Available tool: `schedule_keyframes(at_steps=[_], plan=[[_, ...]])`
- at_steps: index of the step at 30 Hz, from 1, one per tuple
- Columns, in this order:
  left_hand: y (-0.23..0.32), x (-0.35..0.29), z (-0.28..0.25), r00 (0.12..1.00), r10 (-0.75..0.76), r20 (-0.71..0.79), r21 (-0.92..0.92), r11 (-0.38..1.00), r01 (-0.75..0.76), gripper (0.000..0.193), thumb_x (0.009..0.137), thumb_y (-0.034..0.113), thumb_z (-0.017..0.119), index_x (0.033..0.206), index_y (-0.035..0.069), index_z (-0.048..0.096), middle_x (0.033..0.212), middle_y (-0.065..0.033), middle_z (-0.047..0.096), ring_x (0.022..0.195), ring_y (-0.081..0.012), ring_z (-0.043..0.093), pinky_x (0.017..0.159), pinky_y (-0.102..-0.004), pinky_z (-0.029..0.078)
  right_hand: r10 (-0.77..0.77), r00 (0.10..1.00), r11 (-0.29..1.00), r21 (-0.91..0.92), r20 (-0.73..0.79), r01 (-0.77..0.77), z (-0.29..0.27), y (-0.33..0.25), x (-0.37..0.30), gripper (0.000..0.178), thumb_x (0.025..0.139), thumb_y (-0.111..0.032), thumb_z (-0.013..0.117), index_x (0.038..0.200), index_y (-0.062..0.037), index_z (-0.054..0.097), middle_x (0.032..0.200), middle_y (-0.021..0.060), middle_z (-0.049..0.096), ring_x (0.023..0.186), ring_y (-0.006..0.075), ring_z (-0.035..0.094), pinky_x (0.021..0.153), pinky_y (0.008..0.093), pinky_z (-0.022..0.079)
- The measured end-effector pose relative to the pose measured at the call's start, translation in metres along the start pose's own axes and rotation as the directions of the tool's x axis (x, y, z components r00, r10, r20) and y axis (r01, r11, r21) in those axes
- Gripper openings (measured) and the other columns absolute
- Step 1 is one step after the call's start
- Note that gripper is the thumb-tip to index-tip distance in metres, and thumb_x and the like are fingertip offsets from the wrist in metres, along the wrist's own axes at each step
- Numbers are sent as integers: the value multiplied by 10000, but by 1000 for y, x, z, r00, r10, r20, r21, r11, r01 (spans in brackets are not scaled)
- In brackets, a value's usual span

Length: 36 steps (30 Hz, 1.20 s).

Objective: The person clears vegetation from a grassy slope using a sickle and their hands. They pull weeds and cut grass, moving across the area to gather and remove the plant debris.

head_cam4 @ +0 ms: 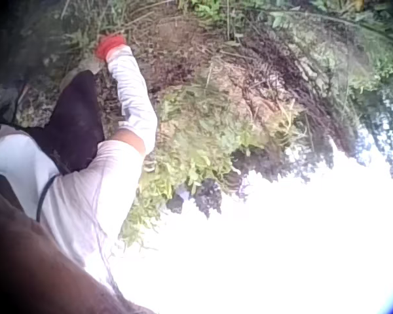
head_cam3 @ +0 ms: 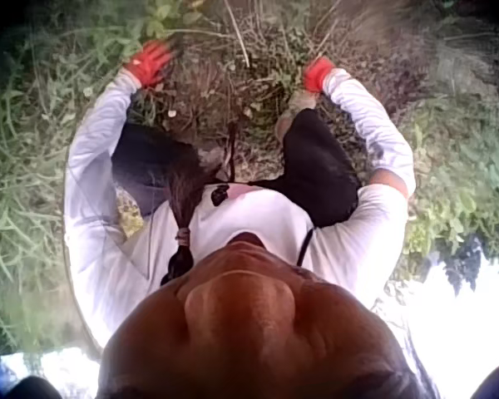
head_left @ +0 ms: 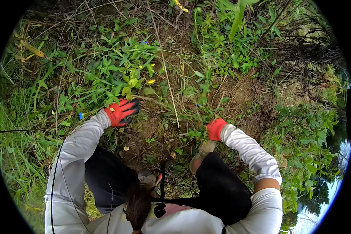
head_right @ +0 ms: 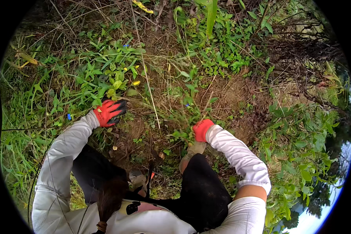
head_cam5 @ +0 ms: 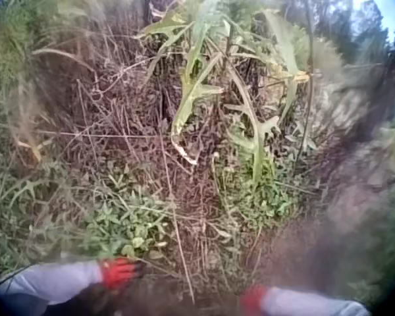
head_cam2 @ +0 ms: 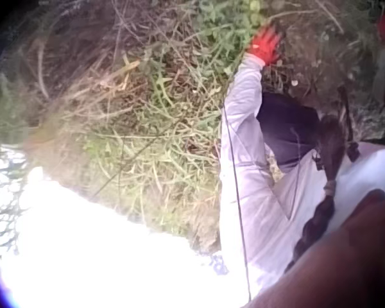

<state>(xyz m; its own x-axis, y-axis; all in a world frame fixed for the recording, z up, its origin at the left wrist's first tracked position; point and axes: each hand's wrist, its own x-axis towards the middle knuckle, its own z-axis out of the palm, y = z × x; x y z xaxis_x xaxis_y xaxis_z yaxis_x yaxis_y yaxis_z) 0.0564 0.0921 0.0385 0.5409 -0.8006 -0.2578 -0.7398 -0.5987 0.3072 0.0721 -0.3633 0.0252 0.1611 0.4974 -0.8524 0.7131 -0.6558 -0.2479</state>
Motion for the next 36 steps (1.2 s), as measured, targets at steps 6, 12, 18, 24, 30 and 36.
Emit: schedule_keyframes(at_steps=[6,12,18,24,30,36], plan=[[3,15,-11,1000,18,15,7,1000,-18,605,751,340,612,1297,158,430,1390,-111,349,1123,-310,443,957,-462,346,37,990,914,405,-139,23,125,50,-36,561,684,-415,598,1155,-113,557,1112,175,589,912,317,607,789,410,480],[5,7,-12,998,-6,66,13,1000,5,606,755,329,598,1305,147,419,1411,-113,320,1135,-300,436,971,-445,345,-64,716,998,-39,-696,52,-120,0,14,681,743,-137,601,1359,-146,312,1380,213,305,954,297,565,790,370,480],[1,6,-5,999,0,46,44,999,-2,622,753,334,596,1320,157,410,1405,-126,335,1155,-303,435,949,-429,367,-28,803,976,-189,-596,-106,-175,21,98,561,781,-162,556,1314,-164,381,1246,155,476,924,284,589,707,386,477],[0,1,0,999,-2,53,69,998,-2,635,744,343,608,1320,161,413,1396,-136,342,1141,-306,441,951,-429,365,-43,835,996,-86,-548,-5,-151,50,71,315,728,-232,573,1017,-107,559,925,98,624,885,295,597,693,459,457],[-2,7,0,999,6,43,36,999,-8,608,754,346,604,1305,156,429,1387,-131,355,1070,-314,473,943,-429,376,77,969,997,-7,-234,-81,18,57,-9,285,733,-278,565,922,-77,635,852,102,657,867,295,617,775,419,469],[-1,5,1,1000,13,15,34,999,-14,597,761,340,605,1299,149,431,1385,-131,357,1039,-317,483,930,-437,389,203,956,977,-109,213,-184,87,73,-59,284,705,-286,563,895,-101,666,936,115,642,903,297,620,773,406,485]])
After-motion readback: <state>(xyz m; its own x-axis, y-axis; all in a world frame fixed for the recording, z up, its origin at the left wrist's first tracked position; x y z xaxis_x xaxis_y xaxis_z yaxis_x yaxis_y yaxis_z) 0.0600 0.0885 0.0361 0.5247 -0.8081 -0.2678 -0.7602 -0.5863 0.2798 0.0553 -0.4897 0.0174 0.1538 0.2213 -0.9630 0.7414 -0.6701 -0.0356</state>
